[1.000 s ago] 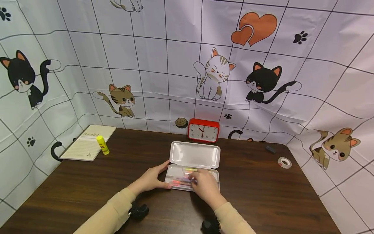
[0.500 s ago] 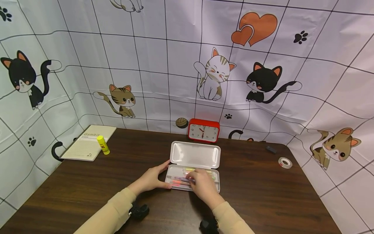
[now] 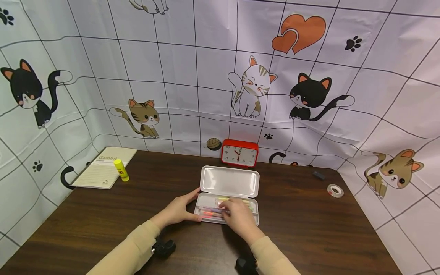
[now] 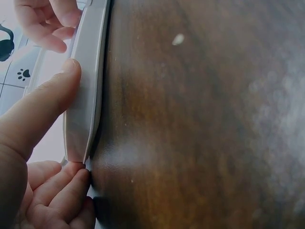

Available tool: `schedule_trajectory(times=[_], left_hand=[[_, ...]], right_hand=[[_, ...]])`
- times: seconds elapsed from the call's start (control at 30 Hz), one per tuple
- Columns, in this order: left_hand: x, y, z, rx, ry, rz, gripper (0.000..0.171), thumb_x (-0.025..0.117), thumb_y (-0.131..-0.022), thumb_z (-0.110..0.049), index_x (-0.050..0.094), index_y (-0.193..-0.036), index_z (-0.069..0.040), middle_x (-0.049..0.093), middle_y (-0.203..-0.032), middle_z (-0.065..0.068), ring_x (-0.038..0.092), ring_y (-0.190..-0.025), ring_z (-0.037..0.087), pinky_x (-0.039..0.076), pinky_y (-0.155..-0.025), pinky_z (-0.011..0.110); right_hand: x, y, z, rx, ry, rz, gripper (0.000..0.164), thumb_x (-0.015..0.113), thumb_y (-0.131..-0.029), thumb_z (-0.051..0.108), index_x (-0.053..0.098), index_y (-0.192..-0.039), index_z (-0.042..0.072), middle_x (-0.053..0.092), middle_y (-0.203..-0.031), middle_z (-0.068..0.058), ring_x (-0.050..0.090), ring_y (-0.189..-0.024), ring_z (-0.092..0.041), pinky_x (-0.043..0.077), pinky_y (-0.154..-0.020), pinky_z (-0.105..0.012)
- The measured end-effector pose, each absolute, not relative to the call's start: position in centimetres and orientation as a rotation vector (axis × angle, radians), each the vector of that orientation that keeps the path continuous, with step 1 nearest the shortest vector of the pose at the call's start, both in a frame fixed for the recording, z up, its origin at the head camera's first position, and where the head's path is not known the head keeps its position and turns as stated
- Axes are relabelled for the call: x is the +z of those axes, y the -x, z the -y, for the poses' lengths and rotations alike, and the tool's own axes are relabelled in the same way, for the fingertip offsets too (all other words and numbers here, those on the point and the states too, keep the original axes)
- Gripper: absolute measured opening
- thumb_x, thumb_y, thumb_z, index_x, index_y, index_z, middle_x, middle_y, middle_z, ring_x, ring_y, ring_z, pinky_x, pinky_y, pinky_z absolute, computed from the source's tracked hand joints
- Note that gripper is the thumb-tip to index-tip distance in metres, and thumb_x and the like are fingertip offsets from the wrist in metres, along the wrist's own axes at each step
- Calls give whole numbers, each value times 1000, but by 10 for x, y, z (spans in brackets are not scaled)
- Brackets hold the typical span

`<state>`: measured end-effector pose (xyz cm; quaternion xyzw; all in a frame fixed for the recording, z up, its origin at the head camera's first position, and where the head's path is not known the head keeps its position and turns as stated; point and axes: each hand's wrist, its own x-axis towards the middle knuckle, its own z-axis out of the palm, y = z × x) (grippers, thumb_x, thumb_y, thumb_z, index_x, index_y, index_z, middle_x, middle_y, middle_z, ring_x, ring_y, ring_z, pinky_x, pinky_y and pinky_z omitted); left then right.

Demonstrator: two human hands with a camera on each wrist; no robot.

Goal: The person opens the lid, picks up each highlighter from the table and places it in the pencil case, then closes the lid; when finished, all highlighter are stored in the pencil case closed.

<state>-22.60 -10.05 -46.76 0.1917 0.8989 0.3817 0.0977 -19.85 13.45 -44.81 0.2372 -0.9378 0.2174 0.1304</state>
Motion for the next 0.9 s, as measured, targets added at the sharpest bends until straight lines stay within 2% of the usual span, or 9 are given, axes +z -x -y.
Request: schedule_trajectory(times=[0.33, 0.53, 0.9], left_hand=[[-466, 226, 100, 1137, -570, -2658, 103, 83, -71, -40, 26, -150, -7, 47, -141, 19, 43, -131, 34, 34, -106, 52], [-465, 226, 100, 1116, -545, -2664, 105, 82, -71, -41, 25, -151, -6, 47, -141, 18, 42, -131, 34, 34, -106, 52], [-466, 226, 100, 1123, -559, -2661, 105, 83, -70, -41, 25, -150, -2, 47, -141, 19, 43, -131, 34, 34, -106, 52]], right_hand=[[-448, 197, -153, 636, -582, 2733, 17, 78, -76, 12, 73, -92, 13, 66, -88, 3, 62, -86, -19, 50, -76, -38], [-450, 196, -167, 696, -530, 2695, 22, 77, -75, 5, 71, -96, 8, 66, -88, -3, 62, -87, -21, 51, -77, -41], [-455, 197, -196, 746, -417, 2645, 36, 77, -75, 5, 67, -110, 1, 65, -109, -15, 62, -103, -33, 50, -86, -47]])
